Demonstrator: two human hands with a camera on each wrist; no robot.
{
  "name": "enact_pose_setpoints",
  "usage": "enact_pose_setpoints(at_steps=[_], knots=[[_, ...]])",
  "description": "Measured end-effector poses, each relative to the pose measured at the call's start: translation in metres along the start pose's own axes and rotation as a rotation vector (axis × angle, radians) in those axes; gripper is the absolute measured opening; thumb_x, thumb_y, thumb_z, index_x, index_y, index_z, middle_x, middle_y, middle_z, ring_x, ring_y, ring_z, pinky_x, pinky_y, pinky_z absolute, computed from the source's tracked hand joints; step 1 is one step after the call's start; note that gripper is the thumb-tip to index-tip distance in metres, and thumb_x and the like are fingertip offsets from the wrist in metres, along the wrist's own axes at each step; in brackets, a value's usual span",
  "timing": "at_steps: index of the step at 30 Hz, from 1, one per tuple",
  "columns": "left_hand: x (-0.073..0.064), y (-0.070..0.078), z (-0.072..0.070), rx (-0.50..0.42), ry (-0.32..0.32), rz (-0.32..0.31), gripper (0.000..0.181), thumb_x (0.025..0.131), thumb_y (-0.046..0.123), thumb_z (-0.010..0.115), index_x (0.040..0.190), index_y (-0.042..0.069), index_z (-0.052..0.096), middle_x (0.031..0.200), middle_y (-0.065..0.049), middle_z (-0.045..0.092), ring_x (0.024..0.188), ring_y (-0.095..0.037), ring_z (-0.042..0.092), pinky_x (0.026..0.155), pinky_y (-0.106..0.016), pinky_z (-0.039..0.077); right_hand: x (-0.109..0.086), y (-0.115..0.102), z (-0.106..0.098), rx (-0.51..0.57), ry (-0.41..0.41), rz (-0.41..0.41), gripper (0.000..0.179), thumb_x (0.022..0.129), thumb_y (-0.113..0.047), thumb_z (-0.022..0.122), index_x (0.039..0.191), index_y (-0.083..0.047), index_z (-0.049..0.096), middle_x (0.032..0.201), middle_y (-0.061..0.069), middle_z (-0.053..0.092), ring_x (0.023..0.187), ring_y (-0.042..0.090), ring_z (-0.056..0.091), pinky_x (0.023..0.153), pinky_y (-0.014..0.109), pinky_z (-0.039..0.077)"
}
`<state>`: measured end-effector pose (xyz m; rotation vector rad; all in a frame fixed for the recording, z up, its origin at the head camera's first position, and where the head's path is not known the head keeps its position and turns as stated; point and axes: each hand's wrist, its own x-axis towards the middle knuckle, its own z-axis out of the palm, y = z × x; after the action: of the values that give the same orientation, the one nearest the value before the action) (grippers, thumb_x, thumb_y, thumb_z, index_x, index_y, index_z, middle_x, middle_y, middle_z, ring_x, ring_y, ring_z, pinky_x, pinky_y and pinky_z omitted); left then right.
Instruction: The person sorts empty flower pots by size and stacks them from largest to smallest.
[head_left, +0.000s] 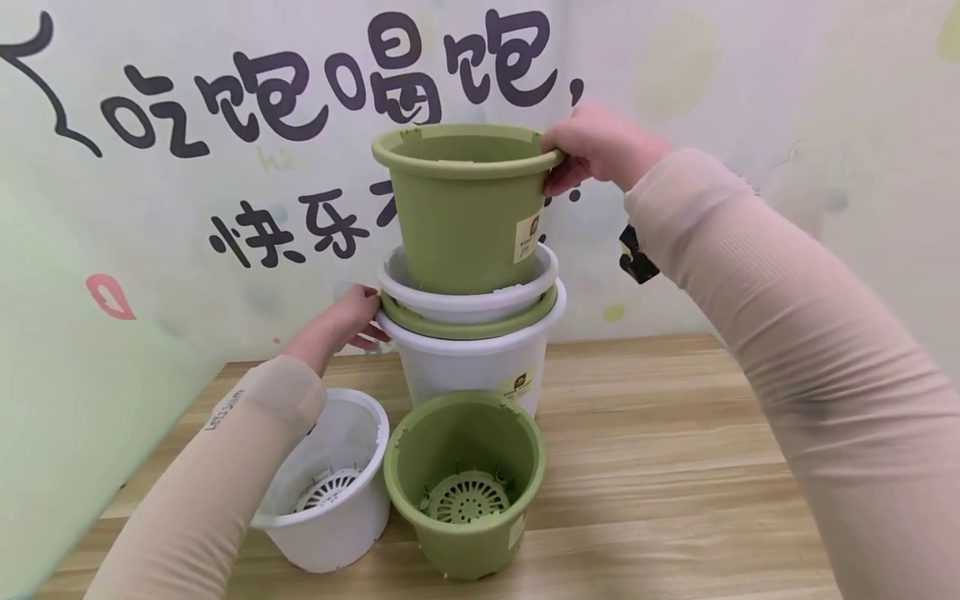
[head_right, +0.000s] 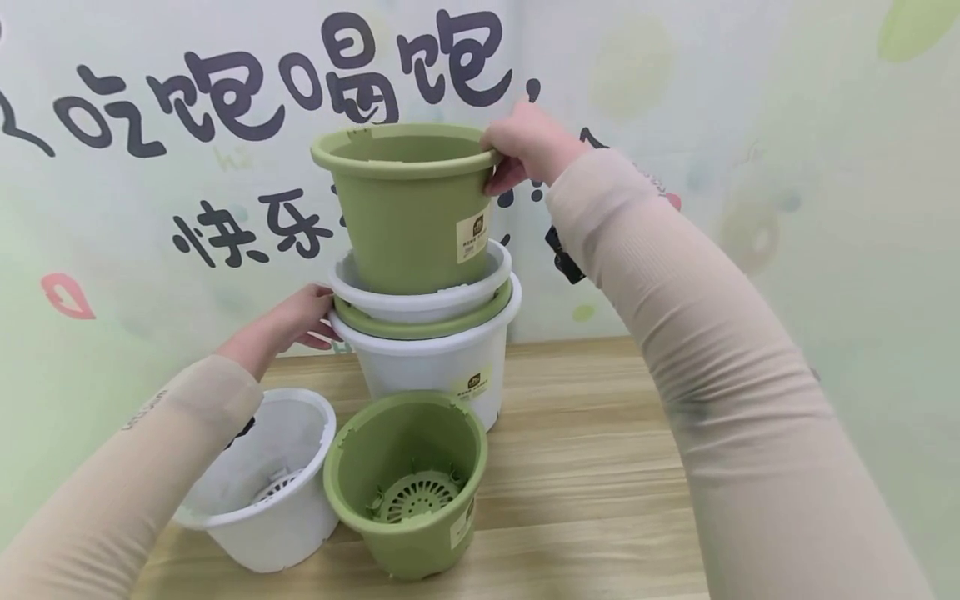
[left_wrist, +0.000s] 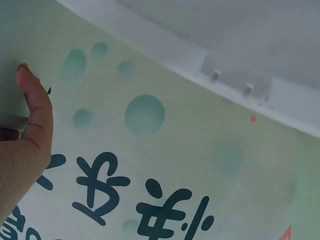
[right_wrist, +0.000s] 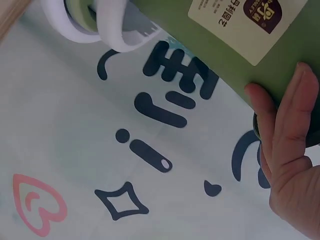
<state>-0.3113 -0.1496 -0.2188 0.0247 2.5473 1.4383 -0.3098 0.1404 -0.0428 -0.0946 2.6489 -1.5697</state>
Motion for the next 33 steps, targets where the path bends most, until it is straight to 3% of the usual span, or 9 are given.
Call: enact_pose_setpoints(at_steps=[7,12,18,24,33], knots=[[0.003,0.001,0.001,0.006,-0.002,0.009,0.046,0.097,0.014,0.016,0.14,-0.003,0.018,0.103,-0.017,0.052,0.074,-0.018,0.061,0.063,-0.029,0.053,0.005,0.02,0.012,-0.004,-0.022,0.001,0.006,0.085,0.001,0.043,0.085,0.002,0.048,0.054,0.008,0.06,0.047,0.019,0.063,0.062,0.032,0.056],[0.002,0.0,0.0,0.008,-0.002,0.001,0.044,0.097,0.013,0.017,0.138,-0.002,0.024,0.098,-0.015,0.054,0.071,-0.017,0.061,0.063,-0.03,0.053,0.009,0.035,0.023,-0.002,-0.023,-0.012,0.007,0.084,0.002,0.043,0.082,0.003,0.05,0.055,0.007,0.058,0.047,0.018,0.062,0.061,0.031,0.056],[0.0,0.0,0.0,0.005,0.003,0.017,0.037,0.096,0.011,0.017,0.125,-0.003,0.035,0.086,-0.01,0.055,0.066,-0.015,0.06,0.061,-0.029,0.053,0.015,0.051,0.03,0.025,-0.004,-0.017,0.01,0.081,0.005,0.043,0.078,0.004,0.052,0.058,0.007,0.057,0.046,0.017,0.061,0.057,0.028,0.056],[0.0,-0.002,0.0,-0.01,0.007,0.021,0.037,0.097,0.013,0.016,0.127,-0.002,0.032,0.09,-0.012,0.054,0.06,-0.011,0.058,0.057,-0.026,0.051,0.021,0.066,0.037,0.017,-0.014,-0.009,0.013,0.083,0.004,0.045,0.073,0.002,0.054,0.058,0.006,0.057,0.045,0.015,0.061,0.055,0.027,0.055],[0.002,-0.004,0.0,-0.026,0.014,0.017,0.028,0.096,0.011,0.018,0.115,0.0,0.037,0.089,-0.011,0.054,0.063,-0.013,0.059,0.056,-0.026,0.051,0.031,0.084,0.045,0.024,-0.004,-0.029,0.018,0.078,0.007,0.044,0.063,-0.002,0.049,0.057,0.004,0.05,0.042,0.013,0.057,0.048,0.024,0.053]])
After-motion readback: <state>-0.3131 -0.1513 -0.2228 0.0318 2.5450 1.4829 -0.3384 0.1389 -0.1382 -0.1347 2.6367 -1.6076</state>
